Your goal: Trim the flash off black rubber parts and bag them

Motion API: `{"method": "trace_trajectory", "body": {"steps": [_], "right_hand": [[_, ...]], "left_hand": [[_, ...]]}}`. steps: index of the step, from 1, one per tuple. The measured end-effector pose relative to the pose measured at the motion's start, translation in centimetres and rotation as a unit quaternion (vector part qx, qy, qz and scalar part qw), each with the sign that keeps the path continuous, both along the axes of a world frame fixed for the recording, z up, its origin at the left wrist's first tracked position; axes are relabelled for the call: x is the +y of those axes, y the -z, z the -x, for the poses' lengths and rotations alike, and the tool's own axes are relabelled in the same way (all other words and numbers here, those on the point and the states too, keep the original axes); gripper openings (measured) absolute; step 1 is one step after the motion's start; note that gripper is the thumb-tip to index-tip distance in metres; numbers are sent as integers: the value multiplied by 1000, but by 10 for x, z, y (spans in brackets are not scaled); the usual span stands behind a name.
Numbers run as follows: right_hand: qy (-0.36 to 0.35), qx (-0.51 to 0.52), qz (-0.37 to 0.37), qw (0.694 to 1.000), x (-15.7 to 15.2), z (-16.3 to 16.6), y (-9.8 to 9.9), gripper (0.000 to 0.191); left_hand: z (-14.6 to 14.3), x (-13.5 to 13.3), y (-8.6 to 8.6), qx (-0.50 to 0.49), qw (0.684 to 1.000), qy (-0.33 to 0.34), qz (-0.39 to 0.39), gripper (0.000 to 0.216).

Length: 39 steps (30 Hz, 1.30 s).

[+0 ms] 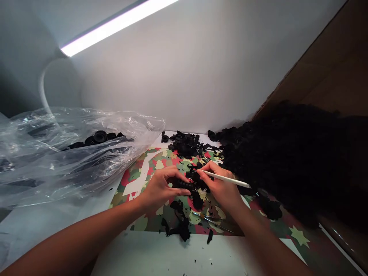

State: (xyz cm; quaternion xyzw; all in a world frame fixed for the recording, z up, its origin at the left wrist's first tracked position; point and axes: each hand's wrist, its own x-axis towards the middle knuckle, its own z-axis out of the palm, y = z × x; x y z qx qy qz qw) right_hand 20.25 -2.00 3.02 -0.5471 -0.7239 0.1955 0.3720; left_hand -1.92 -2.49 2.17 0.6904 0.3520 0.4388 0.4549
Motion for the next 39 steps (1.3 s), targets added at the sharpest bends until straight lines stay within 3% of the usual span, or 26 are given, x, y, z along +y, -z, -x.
{"method": "trace_trajectory", "body": {"steps": [7,12,17,24,28,39], "right_hand": [[6,48,35,998,-9,5,-6,24],[-8,74,-14,997,-9,5,-4,24],[-18,120,25,992,-17,8,-5,23],[-80,133,-52,986,-21,10,-2,16],[-129,169,-45,976,-22,12,-5,12],[-126,173,-13,977,-26,12,-5,15]], "left_hand": [[1,3,6,-69,997,11,31,29],[1,4,7,-85,994,14,61,28],[1,3,4,-79,993,7,92,25],[-1,0,-5,-99,983,-4,154,17],[-1,0,-4,-111,982,-3,150,14],[0,3,1,-73,989,-44,122,17]]}}
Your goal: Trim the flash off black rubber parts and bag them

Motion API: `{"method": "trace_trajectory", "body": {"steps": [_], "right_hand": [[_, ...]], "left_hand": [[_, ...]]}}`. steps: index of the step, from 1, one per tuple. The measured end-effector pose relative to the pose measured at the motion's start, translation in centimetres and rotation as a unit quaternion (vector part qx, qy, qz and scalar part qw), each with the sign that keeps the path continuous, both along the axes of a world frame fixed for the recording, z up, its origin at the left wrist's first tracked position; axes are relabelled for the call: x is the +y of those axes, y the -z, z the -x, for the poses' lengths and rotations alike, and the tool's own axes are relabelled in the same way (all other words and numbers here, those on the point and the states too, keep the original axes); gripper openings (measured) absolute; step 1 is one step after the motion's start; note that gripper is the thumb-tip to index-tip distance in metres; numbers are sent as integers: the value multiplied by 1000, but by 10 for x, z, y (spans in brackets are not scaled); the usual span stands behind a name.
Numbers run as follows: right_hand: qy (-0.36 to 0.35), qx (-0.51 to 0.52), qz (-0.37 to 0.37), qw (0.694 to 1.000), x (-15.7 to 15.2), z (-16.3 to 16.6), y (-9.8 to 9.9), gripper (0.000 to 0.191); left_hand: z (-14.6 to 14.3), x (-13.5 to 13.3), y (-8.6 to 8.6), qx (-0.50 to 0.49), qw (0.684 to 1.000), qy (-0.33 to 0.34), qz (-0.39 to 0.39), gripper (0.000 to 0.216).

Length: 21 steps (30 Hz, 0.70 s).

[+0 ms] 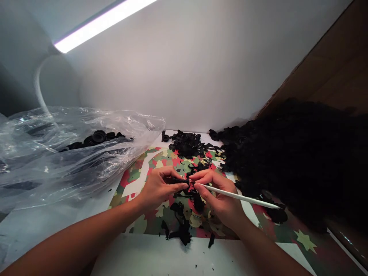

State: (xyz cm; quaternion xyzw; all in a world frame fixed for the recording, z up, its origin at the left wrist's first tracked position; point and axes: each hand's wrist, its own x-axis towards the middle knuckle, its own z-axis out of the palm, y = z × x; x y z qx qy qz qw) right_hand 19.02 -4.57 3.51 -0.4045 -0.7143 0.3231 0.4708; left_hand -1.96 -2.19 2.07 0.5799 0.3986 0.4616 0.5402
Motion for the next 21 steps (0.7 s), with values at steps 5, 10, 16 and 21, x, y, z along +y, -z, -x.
{"method": "trace_trajectory", "body": {"steps": [5,10,16,21], "right_hand": [[9,28,60,998,-1,3,3,16],[36,34,113,992,-3,9,3,21],[55,33,102,993,-7,13,4,18],[63,29,83,994,-10,17,3,16]], "left_hand": [[-1,-1,2,14,1000,-7,-18,19],[-3,-6,0,19,1000,-23,-2,25],[-5,-9,0,26,999,-24,3,33],[-5,-11,5,35,999,-33,-5,35]]}}
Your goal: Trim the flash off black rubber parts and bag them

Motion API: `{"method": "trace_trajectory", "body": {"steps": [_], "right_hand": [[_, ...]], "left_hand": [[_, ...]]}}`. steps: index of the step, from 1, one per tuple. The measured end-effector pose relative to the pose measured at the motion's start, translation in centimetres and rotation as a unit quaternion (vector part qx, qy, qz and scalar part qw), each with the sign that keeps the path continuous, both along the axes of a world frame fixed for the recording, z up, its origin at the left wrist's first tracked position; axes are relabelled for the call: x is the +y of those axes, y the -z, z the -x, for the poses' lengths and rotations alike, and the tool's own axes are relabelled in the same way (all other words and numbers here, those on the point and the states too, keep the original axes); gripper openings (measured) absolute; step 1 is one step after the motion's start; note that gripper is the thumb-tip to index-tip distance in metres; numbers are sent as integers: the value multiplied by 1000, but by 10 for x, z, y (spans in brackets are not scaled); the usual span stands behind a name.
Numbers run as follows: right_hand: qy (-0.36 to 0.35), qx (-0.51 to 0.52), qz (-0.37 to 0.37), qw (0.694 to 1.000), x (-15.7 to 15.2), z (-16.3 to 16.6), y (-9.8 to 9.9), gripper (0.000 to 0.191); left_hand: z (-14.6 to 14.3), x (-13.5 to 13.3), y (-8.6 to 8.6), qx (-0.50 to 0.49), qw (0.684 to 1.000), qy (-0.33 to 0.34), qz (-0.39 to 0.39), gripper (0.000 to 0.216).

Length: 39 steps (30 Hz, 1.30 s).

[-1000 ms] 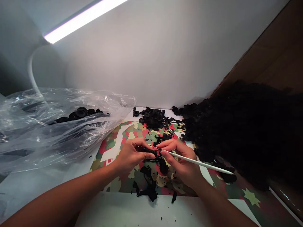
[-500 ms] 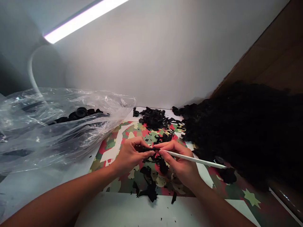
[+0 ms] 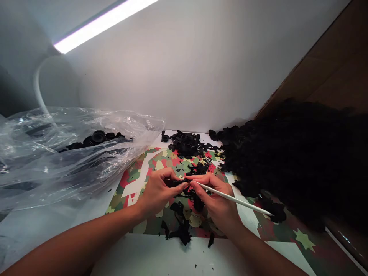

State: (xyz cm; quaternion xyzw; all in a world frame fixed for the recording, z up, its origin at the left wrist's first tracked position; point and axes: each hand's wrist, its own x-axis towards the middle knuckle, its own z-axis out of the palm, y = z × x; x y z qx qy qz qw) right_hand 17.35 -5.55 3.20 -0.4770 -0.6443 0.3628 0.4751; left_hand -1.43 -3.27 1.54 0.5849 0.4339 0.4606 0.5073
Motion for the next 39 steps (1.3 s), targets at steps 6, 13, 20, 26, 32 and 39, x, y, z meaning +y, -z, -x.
{"method": "trace_trajectory", "body": {"steps": [6,13,20,26,32,39], "right_hand": [[27,-7,-59,998,-3,6,1,14],[55,-45,-101,992,-6,12,1,16],[62,-35,-78,994,-1,10,3,18],[89,-21,-67,994,14,-2,7,17],[79,28,-35,996,19,-13,6,18],[9,8,-109,994,11,-13,5,17]], "left_hand": [[-5,-3,-2,11,999,-32,-18,37],[-7,-7,-3,19,998,-59,-22,36],[-6,-4,1,-18,999,-42,-10,36],[-5,-5,-1,-20,999,-34,4,28],[-5,-7,-8,25,997,-43,-56,21],[-5,-3,-7,-29,999,16,-19,23]]}}
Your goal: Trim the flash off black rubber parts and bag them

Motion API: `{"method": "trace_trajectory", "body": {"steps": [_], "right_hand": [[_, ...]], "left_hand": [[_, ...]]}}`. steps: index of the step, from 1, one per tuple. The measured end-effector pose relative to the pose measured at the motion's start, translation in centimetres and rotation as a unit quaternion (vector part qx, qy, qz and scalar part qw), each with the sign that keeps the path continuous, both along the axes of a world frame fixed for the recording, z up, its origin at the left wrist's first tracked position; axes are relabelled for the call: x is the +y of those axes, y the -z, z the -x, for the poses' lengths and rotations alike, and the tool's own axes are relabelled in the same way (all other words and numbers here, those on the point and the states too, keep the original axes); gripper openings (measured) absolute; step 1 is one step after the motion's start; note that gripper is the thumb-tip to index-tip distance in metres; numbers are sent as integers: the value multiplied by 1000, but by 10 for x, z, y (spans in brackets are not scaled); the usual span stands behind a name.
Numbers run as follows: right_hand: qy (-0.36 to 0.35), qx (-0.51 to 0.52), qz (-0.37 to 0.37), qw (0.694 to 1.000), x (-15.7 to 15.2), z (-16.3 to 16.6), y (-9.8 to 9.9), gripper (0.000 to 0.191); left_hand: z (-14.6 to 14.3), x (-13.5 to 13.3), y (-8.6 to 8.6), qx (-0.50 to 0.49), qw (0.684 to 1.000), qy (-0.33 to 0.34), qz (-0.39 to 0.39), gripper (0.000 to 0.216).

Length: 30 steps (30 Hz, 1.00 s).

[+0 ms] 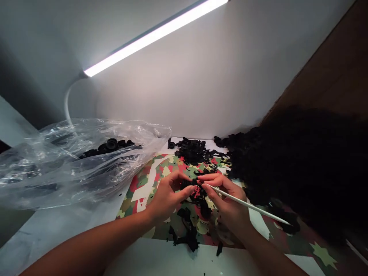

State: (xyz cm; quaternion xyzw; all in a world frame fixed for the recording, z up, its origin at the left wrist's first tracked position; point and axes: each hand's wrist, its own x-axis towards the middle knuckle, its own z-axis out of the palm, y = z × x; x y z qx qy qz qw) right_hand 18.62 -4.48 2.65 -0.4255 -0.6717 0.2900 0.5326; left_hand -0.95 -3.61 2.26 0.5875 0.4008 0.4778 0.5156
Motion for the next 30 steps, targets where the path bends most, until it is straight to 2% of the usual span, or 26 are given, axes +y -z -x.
{"method": "trace_trajectory", "body": {"steps": [2,6,15,22,30], "right_hand": [[-22,6,-15,1000,-3,2,-4,14],[-32,9,-17,999,-6,4,-10,11],[-67,-23,9,997,-6,2,-7,8],[-65,-35,29,997,-7,2,-3,8],[-49,-37,32,998,-7,3,-1,7]], "left_hand": [[0,0,1,-24,998,30,41,23],[1,0,3,-38,997,40,55,24],[3,-1,-1,17,999,34,15,21],[5,-1,2,60,998,27,-5,17],[2,-2,-4,68,997,23,-10,14]]}}
